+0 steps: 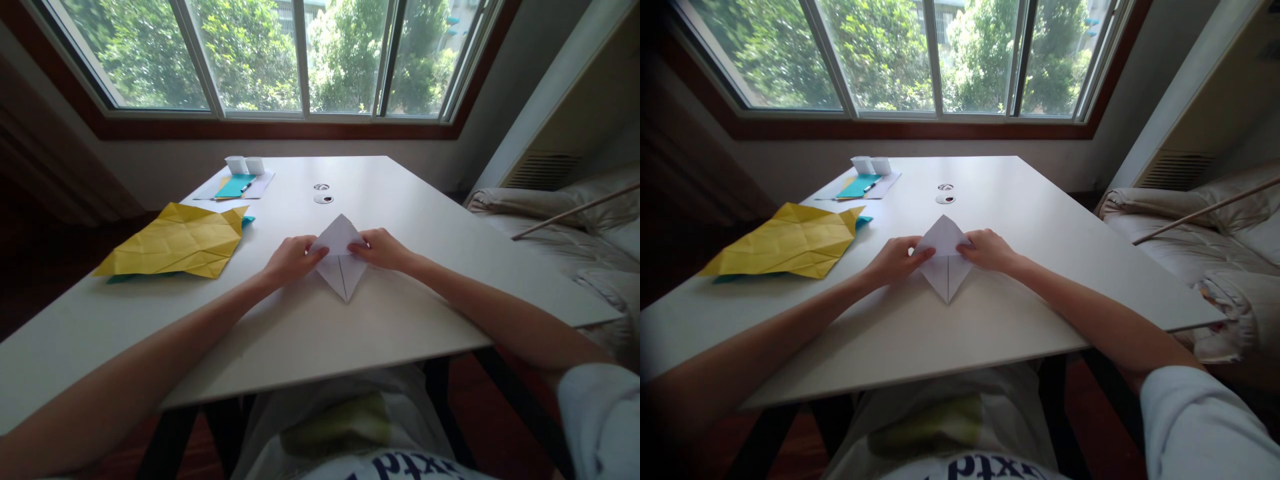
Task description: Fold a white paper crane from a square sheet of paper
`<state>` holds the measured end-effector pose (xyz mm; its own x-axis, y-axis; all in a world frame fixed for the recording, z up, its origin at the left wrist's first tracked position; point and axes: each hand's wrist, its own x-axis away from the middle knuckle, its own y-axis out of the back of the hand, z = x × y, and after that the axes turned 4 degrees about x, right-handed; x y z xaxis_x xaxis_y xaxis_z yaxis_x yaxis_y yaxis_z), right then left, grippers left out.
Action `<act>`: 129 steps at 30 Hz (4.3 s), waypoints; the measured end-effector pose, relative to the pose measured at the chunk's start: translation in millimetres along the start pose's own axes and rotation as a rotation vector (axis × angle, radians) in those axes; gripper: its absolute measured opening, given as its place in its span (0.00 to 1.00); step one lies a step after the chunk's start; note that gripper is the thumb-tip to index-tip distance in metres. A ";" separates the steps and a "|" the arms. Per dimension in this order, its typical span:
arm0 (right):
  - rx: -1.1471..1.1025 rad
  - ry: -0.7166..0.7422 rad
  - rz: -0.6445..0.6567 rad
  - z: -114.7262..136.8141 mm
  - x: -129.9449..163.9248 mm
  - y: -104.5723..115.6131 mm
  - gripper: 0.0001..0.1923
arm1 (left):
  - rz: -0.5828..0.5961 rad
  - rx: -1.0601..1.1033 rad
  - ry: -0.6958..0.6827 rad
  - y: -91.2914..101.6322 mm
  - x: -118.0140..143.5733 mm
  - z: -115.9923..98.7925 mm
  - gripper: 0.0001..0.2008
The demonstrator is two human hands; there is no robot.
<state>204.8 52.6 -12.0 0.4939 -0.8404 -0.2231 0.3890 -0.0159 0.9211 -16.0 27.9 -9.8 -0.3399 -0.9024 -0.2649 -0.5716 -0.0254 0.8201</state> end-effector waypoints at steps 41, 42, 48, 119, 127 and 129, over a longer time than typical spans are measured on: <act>-0.096 0.014 -0.009 -1.7 1.0 -0.6 0.17 | 0.211 0.765 0.163 9.4 1.0 7.0 0.16; -0.088 0.012 -0.009 -1.4 1.3 -0.4 0.18 | 0.195 0.746 0.154 8.5 0.8 6.5 0.16; -0.045 0.026 0.007 3.3 3.3 1.7 0.17 | -0.024 0.574 0.066 5.3 -1.3 1.9 0.17; -0.537 0.101 0.168 -24.7 -3.4 20.8 0.24 | 0.090 0.667 0.284 -1.6 4.1 2.2 0.12; -0.410 0.201 0.294 -35.1 -2.6 22.4 0.15 | 0.093 0.625 0.278 -3.2 2.8 7.3 0.11; -0.421 0.202 0.307 -31.4 -2.7 19.6 0.16 | 0.088 0.625 0.275 -3.3 2.5 7.4 0.11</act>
<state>235.5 71.6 -3.4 0.7567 -0.6510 -0.0602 0.4607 0.4657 0.7555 -20.5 28.8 -16.9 -0.2505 -0.9681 -0.0046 -0.9019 0.2317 0.3647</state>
